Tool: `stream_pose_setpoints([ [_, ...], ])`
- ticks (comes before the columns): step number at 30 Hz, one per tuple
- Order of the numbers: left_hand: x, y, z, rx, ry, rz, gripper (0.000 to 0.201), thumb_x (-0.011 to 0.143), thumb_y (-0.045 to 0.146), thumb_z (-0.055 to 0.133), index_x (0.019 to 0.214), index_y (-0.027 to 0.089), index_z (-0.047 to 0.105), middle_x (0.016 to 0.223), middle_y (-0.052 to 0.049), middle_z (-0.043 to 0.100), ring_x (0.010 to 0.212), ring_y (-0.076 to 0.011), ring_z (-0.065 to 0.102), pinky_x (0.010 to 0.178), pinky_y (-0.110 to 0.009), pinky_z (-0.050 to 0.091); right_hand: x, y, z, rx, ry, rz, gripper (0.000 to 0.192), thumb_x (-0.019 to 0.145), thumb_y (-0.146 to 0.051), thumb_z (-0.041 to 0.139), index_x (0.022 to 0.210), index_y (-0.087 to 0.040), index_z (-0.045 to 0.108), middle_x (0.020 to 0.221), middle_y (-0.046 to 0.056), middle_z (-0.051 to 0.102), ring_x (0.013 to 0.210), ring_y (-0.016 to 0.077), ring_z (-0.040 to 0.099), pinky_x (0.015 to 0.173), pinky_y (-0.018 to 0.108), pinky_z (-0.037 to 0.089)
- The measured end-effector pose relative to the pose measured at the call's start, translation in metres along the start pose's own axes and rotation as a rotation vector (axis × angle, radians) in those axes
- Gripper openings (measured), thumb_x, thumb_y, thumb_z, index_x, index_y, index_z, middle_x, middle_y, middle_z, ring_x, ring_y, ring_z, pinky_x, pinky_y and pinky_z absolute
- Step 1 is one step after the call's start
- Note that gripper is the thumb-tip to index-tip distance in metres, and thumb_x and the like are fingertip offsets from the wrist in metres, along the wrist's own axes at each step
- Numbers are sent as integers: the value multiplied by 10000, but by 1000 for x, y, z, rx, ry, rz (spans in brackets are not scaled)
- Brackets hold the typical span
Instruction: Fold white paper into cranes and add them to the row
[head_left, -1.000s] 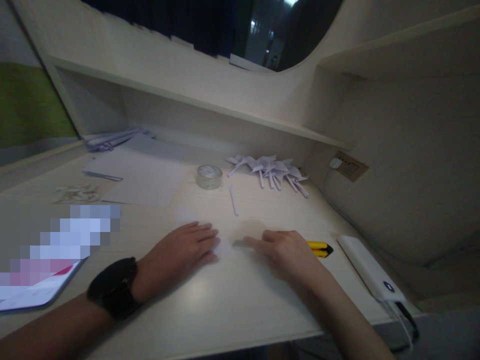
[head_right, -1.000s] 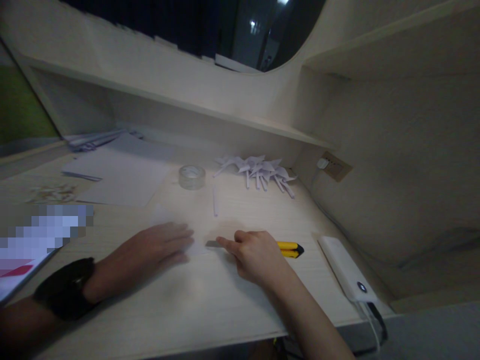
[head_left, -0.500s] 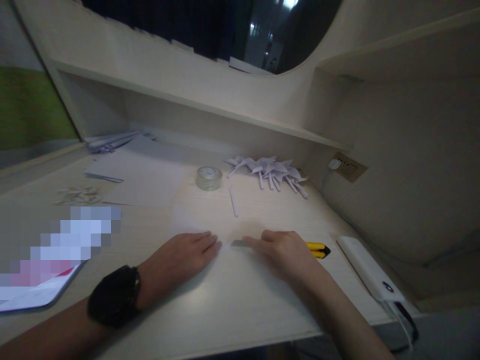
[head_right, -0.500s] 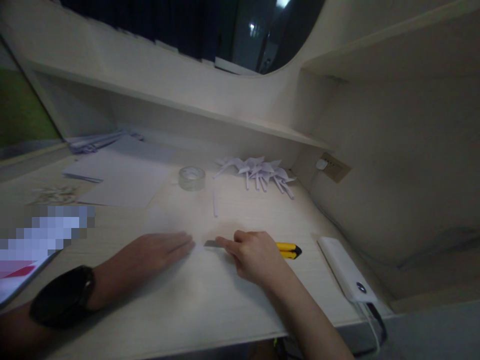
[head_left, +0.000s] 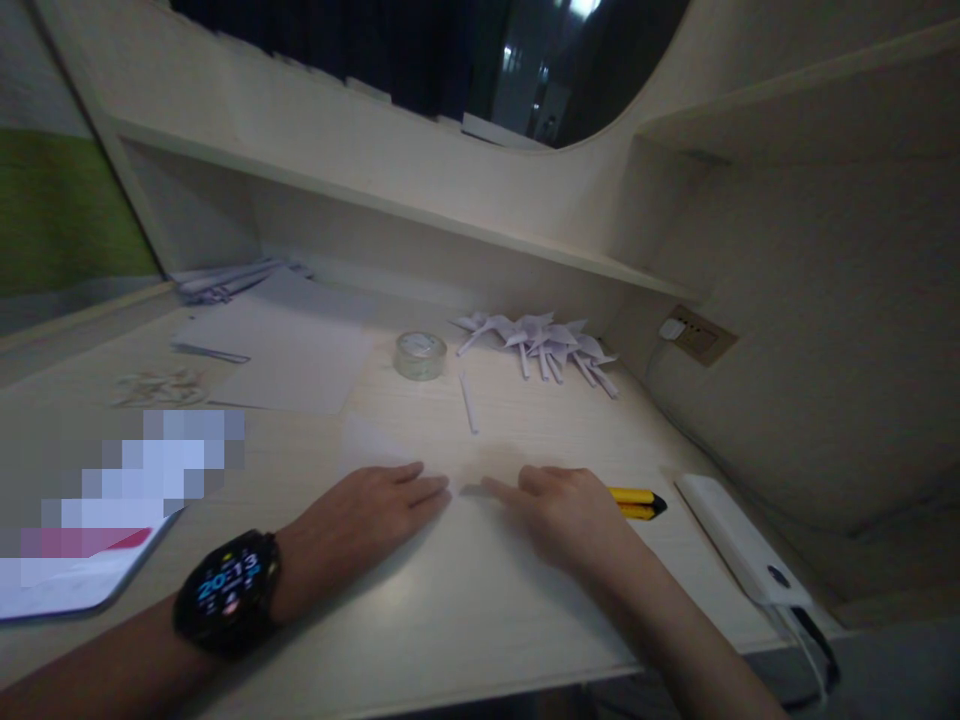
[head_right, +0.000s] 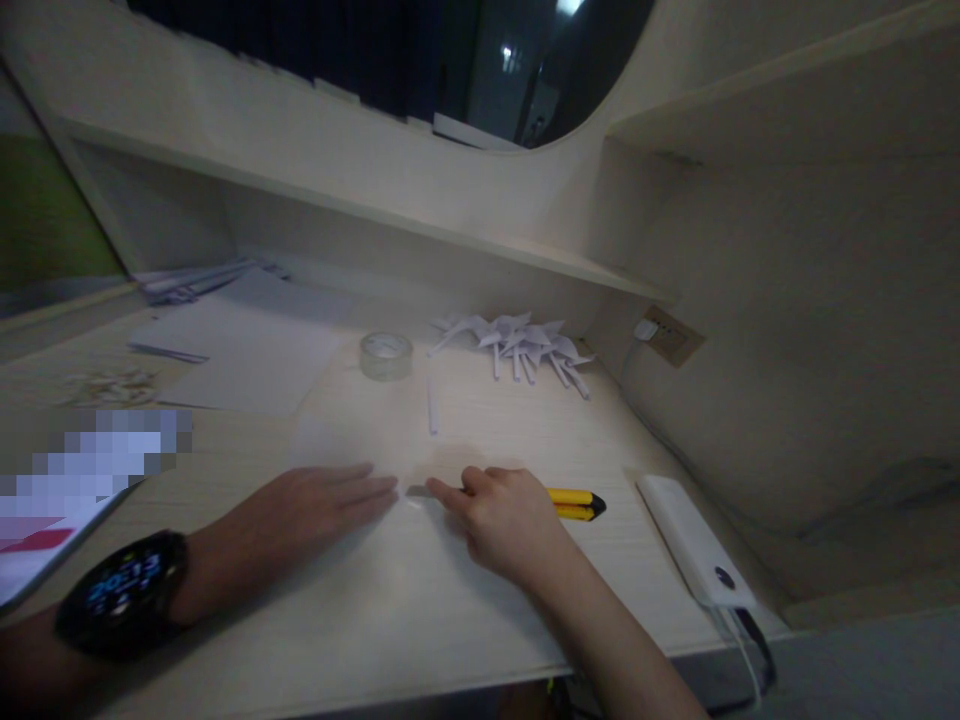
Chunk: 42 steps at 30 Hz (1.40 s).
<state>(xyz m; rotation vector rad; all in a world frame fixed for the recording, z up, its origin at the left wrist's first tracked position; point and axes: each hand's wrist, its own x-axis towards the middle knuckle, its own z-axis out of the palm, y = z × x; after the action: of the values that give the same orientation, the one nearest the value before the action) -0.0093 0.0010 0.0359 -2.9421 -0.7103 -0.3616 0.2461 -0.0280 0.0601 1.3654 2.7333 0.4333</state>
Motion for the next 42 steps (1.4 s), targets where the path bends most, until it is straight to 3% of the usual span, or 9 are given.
stream_pose_setpoints([
  [24, -1, -1, 4, -15, 16, -13, 356, 896, 69, 430, 1221, 173, 534, 1220, -98, 616, 1104, -227, 576, 908, -377, 470, 0, -6, 0, -17, -17, 3, 461, 832, -154, 501, 1268, -304, 484, 767, 16, 612, 606, 143, 509, 525, 287, 263],
  [33, -1, 0, 4, -59, 83, -2, 352, 930, 76, 347, 1198, 180, 550, 1198, -92, 630, 1073, -192, 592, 938, -367, 450, -1, -7, 2, -23, -13, -20, 456, 852, -165, 499, 1288, -292, 460, 795, 12, 621, 636, 152, 529, 542, 290, 293],
  [42, -2, 0, 6, -31, 54, -20, 347, 919, 81, 383, 1209, 187, 540, 1200, -83, 629, 1089, -209, 581, 895, -357, 474, -1, -12, -3, -39, -12, -13, 381, 890, -186, 475, 1261, -271, 485, 794, 22, 631, 630, 146, 524, 529, 285, 295],
])
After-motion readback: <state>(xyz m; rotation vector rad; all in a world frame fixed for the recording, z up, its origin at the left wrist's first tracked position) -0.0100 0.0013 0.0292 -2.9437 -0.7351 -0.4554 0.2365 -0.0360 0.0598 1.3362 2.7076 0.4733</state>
